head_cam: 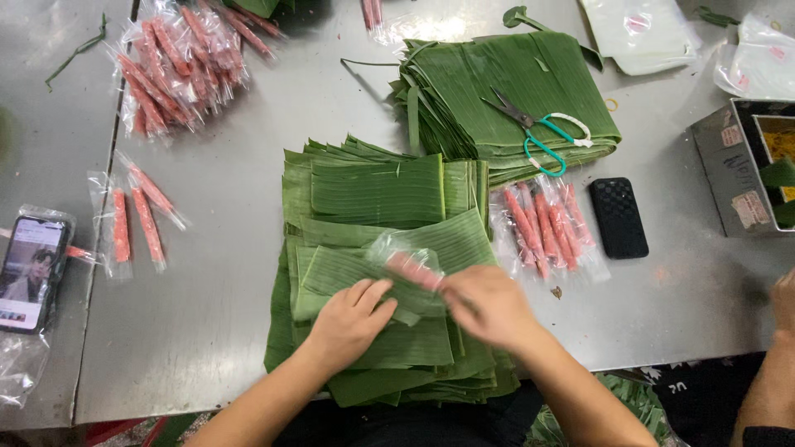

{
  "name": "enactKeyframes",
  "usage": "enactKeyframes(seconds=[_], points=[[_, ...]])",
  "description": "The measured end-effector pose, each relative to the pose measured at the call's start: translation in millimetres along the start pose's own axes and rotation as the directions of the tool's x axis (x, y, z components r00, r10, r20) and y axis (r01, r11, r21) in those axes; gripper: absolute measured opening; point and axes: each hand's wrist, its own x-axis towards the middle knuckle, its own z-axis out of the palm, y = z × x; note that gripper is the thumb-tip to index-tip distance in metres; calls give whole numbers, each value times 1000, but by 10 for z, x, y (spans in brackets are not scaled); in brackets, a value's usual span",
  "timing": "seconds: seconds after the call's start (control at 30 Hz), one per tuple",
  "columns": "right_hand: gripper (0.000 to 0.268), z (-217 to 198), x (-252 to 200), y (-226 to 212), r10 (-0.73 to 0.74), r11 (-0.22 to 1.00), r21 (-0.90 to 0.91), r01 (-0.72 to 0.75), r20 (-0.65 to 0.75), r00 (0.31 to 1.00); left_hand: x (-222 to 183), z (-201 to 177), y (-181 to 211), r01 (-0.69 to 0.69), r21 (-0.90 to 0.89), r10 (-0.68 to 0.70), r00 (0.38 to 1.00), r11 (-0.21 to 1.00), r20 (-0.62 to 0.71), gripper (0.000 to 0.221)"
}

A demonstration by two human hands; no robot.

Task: The person wraps individual meat products in banana leaves by placing the product on a leaf and rolling it tightly by hand.

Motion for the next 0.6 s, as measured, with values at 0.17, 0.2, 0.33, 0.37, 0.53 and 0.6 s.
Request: enactKeyframes(seconds=[0.17, 0.2, 0.33, 0.37, 0.53, 0.6], points=[[37, 34, 36, -15, -165, 984, 111, 139, 278, 946, 81, 95, -11, 149, -103, -108, 940, 983, 324, 16], [30, 81, 44, 24, -78, 996, 70, 59, 304, 949, 98, 109, -41, 180, -113, -115, 895, 977, 432, 14], [25, 331, 30, 163, 4, 991, -134, 28, 234, 972, 307, 127, -209, 225, -12, -219, 958, 974, 186, 23], [31, 392, 27, 160, -53, 977, -195, 89, 180, 982, 332, 109, -210, 228, 5, -228, 972, 974, 63, 29], [40, 519, -78, 14, -157, 973, -128, 191, 240, 958, 177, 105, -52, 48, -10, -47, 996, 999, 82, 21], [39, 520, -39, 67, -76, 991, -88, 100, 248, 966, 46, 114, 20, 42, -35, -40, 998, 999, 49, 33]])
